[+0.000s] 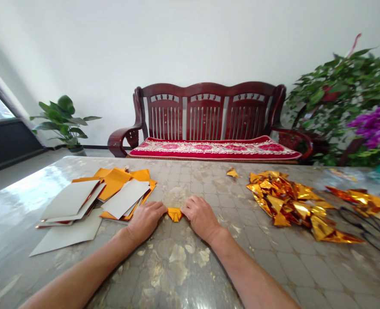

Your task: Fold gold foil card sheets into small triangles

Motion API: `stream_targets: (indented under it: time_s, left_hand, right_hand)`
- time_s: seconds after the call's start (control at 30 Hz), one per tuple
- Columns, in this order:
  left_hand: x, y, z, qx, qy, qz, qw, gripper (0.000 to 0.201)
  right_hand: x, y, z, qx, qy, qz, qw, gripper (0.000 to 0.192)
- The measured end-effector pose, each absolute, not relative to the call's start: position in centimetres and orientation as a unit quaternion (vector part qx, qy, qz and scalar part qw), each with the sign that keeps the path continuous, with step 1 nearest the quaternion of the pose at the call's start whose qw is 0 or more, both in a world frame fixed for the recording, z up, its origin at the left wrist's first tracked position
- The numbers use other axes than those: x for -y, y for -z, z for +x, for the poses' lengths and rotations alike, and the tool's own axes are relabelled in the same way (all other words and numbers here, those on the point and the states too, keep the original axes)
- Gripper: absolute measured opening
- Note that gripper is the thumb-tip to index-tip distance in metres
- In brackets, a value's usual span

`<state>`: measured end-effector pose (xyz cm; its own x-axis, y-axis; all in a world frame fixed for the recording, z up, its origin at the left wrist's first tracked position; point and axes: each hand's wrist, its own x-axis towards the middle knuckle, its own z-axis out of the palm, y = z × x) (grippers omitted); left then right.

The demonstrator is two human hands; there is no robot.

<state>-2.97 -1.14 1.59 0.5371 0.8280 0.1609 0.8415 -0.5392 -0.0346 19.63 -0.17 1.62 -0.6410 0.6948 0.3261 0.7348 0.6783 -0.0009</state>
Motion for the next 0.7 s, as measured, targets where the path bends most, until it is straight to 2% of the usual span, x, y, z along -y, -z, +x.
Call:
stream_targets:
  time_s: [0.2, 0.37, 0.5, 0.63, 0.7]
  left_hand:
    - [2.1, -2.4, -2.3, 0.5, 0.048, -0.863, 0.059, 0.018]
    - [1.9, -2.5, -1.9, 0.534, 0.084, -0.84, 0.047, 0.035]
    - [1.2, -2.5, -1.4, 0.566, 0.078, -0.82, 0.045, 0.024]
    - [0.7, -2.8, -1.5, 0.594, 0.104, -0.798, -0.005, 0.016]
    - [0.5, -2.7, -1.7, 0.598, 0.124, -0.792, -0.032, 0.02]
  right_hand:
    - [0.8, -2.2, 19.8, 0.896, 0.032, -0.408, 0.169, 0.026]
    - [0.8, -2.5, 19.4, 0.88, 0.024, -0.439, 0.182, 0.021]
    - [0.0, -1.9, 18.8, 0.865, 0.029, -0.467, 0.182, 0.031]
    - [-0.7, -1.5, 18.5, 0.849, -0.009, -0.492, 0.194, 0.02]
    - [-0.8, -1.4, 18.6, 0.841, -0.035, -0.499, 0.206, 0.011]
